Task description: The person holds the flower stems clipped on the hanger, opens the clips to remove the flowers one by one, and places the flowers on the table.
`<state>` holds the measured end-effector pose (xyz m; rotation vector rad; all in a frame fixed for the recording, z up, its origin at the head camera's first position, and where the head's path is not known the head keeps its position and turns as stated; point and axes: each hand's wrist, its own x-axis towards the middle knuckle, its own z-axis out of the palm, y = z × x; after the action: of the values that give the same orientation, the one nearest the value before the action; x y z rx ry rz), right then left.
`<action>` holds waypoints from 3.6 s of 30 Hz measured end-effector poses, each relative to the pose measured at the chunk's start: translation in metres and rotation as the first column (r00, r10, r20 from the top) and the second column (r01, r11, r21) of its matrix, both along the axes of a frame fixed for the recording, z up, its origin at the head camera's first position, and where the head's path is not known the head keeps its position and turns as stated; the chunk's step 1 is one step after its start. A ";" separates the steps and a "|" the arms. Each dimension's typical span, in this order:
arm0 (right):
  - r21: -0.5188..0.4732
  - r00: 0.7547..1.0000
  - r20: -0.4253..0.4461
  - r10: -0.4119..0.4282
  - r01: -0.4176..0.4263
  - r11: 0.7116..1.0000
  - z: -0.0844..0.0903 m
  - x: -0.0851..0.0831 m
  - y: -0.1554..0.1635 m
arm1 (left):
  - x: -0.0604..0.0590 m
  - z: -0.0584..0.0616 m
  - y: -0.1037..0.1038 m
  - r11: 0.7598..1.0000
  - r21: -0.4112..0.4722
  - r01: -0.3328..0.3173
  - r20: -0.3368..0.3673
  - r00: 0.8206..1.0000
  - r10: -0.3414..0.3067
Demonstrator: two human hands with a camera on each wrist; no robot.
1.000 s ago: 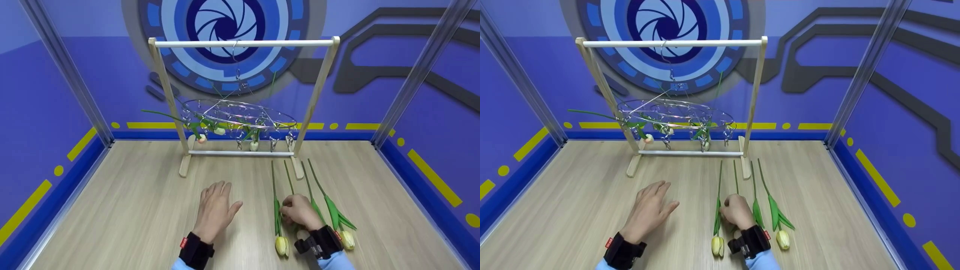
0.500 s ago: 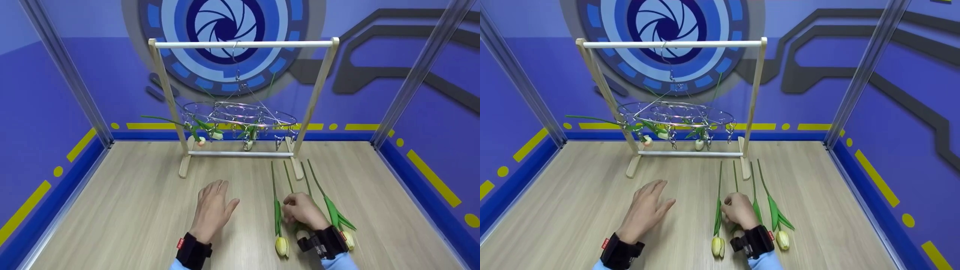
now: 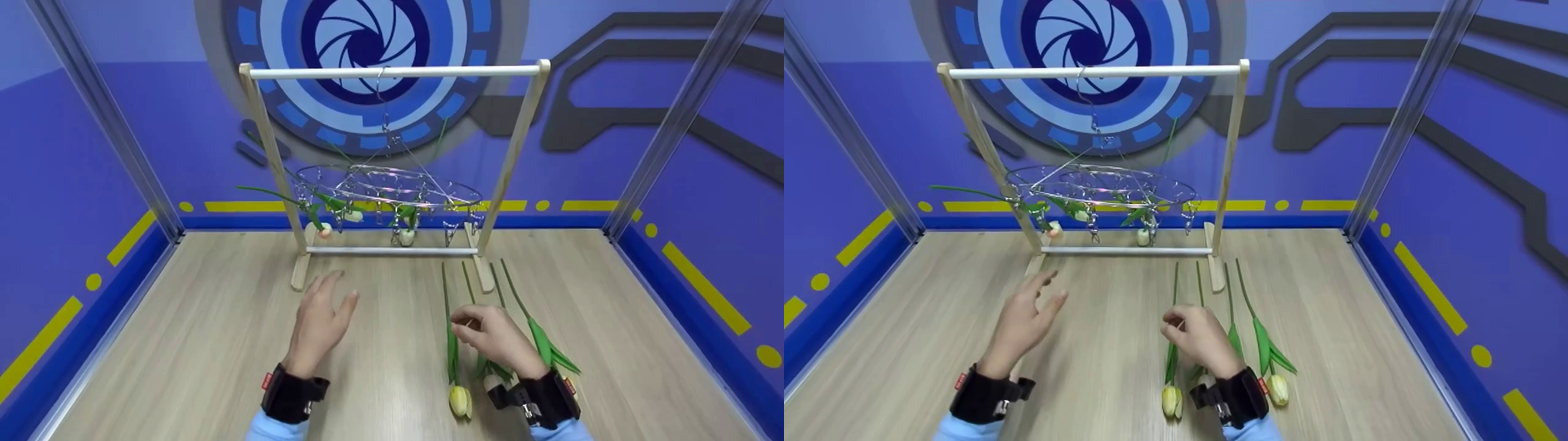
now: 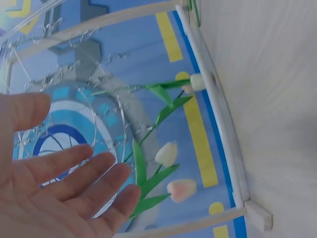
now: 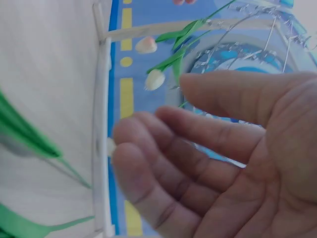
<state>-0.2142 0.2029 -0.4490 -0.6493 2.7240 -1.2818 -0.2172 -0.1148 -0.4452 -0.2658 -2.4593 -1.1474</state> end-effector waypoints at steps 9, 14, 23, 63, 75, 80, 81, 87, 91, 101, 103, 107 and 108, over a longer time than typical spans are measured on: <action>-0.152 0.950 -0.306 -0.068 0.022 0.988 0.028 0.002 -0.016 | -0.025 0.034 -0.032 0.988 0.128 -0.082 -0.040 0.995 0.088; -0.328 0.911 -0.390 -0.131 -0.005 0.945 0.045 -0.010 -0.026 | -0.038 0.049 -0.042 0.974 0.199 -0.104 0.005 0.994 0.105; -0.461 0.935 -0.318 -0.159 -0.006 0.888 0.071 -0.028 -0.048 | -0.063 0.071 -0.054 0.921 0.373 -0.115 0.049 0.993 0.105; -0.514 0.907 -0.335 -0.256 0.052 0.857 0.074 -0.035 -0.028 | -0.094 0.086 -0.048 0.930 0.365 -0.029 0.087 0.996 -0.003; -0.598 0.922 -0.232 -0.310 0.115 0.793 0.070 -0.053 -0.008 | -0.081 0.072 -0.041 0.969 0.247 0.003 -0.013 1.000 0.001; -0.614 0.923 -0.218 -0.317 0.123 0.780 0.068 -0.059 -0.007 | -0.064 0.068 -0.036 0.976 0.213 0.043 -0.072 0.997 -0.028; -0.616 0.924 -0.212 -0.318 0.126 0.778 0.068 -0.059 -0.007 | -0.061 0.066 -0.035 0.980 0.192 0.050 -0.094 0.995 -0.032; -0.607 0.932 -0.178 -0.315 0.148 0.781 0.065 -0.060 -0.012 | -0.042 0.064 -0.028 0.988 0.129 0.082 -0.167 0.984 -0.060; -0.582 0.943 -0.169 -0.287 0.140 0.801 0.063 -0.057 -0.020 | -0.031 0.065 -0.023 0.984 0.133 0.123 -0.189 0.977 -0.096; -0.396 0.965 -0.260 -0.038 -0.071 0.916 0.055 -0.046 -0.052 | -0.009 0.067 0.000 0.979 0.076 0.191 -0.223 0.960 -0.170; -0.354 0.962 -0.274 0.006 -0.107 0.929 0.053 -0.044 -0.060 | -0.006 0.066 0.005 0.977 0.069 0.204 -0.223 0.957 -0.184; -0.272 0.958 -0.280 0.064 -0.143 0.952 0.049 -0.043 -0.074 | -0.002 0.066 0.016 0.969 0.074 0.234 -0.215 0.953 -0.214; -0.257 0.958 -0.279 0.072 -0.147 0.955 0.048 -0.043 -0.077 | -0.001 0.066 0.018 0.967 0.072 0.243 -0.218 0.950 -0.223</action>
<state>-0.2572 0.1256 -0.4007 -1.0577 2.6785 -1.6741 -0.2180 -0.0966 -0.3796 -0.6289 -2.2240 -1.2621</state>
